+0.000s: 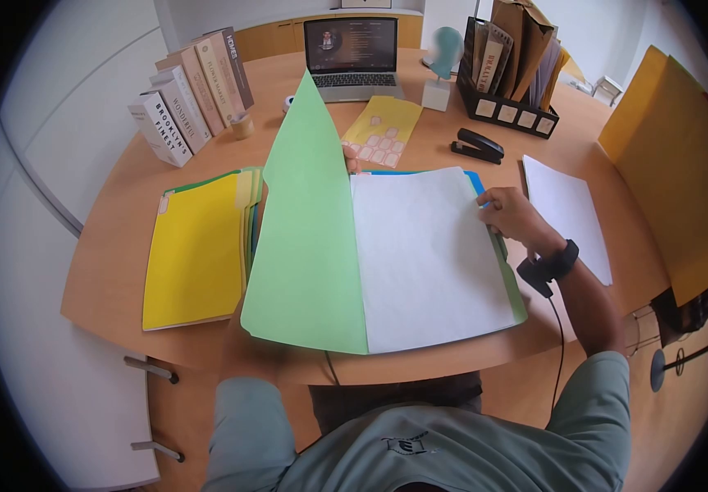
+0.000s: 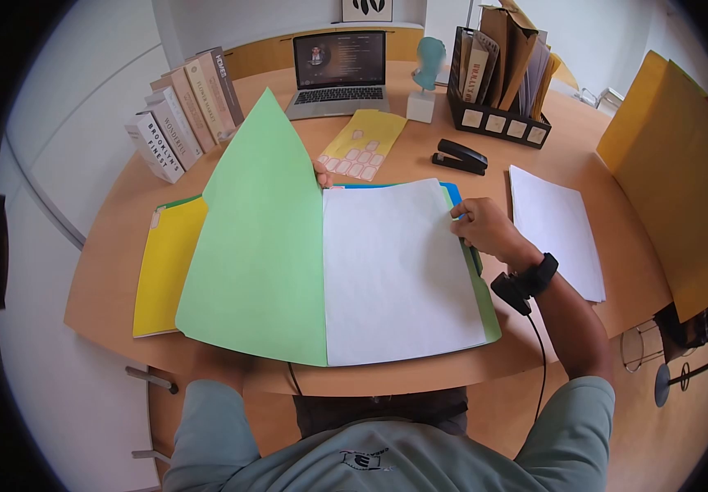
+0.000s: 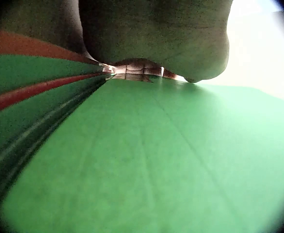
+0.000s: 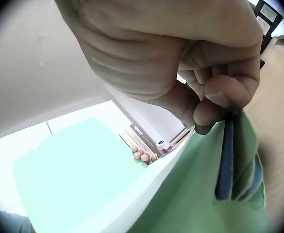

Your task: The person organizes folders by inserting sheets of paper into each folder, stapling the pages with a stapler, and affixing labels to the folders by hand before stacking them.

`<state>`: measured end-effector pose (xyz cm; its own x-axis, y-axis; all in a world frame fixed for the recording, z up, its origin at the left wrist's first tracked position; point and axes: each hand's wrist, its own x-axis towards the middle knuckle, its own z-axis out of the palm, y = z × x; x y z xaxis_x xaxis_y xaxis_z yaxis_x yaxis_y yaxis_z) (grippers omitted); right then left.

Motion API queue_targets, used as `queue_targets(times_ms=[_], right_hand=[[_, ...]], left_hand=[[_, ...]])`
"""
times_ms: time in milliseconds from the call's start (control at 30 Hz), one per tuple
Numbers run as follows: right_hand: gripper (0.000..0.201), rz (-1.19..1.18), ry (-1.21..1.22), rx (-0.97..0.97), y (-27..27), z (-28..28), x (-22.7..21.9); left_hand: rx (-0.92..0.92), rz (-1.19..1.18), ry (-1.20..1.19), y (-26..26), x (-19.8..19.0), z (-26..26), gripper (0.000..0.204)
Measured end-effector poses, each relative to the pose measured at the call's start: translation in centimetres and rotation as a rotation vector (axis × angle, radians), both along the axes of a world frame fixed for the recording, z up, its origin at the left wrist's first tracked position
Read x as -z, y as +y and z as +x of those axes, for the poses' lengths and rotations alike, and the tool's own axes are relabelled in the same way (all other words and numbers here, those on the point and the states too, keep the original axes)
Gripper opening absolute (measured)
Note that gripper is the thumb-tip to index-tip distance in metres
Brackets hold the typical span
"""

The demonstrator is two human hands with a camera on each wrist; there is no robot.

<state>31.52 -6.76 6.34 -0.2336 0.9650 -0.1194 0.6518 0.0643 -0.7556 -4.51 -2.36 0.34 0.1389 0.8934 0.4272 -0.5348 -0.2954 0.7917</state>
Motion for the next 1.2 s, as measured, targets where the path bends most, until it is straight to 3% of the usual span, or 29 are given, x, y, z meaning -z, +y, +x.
queue_targets(times_ms=[433,833,900,1200], right_hand=[[0.035,-0.028,0.036,-0.006,-0.3,-0.1,-0.3],[0.02,-0.005,0.011,-0.024,0.5,0.5,0.1],[0.018,0.114,-0.041,-0.025,1.2,0.4,-0.5],[0.028,0.568,-0.399,-0.078,14.8,0.7,-0.2]], left_hand=[[-0.001,-0.004,-0.008,0.6,0.3,-0.1,0.036],[0.0,0.0,-0.007,1.0,0.5,-0.1,0.036],[0.002,0.001,-0.009,1.4,0.6,-0.1,0.036],[0.018,0.002,-0.016,2.8,0.3,0.0,0.036]])
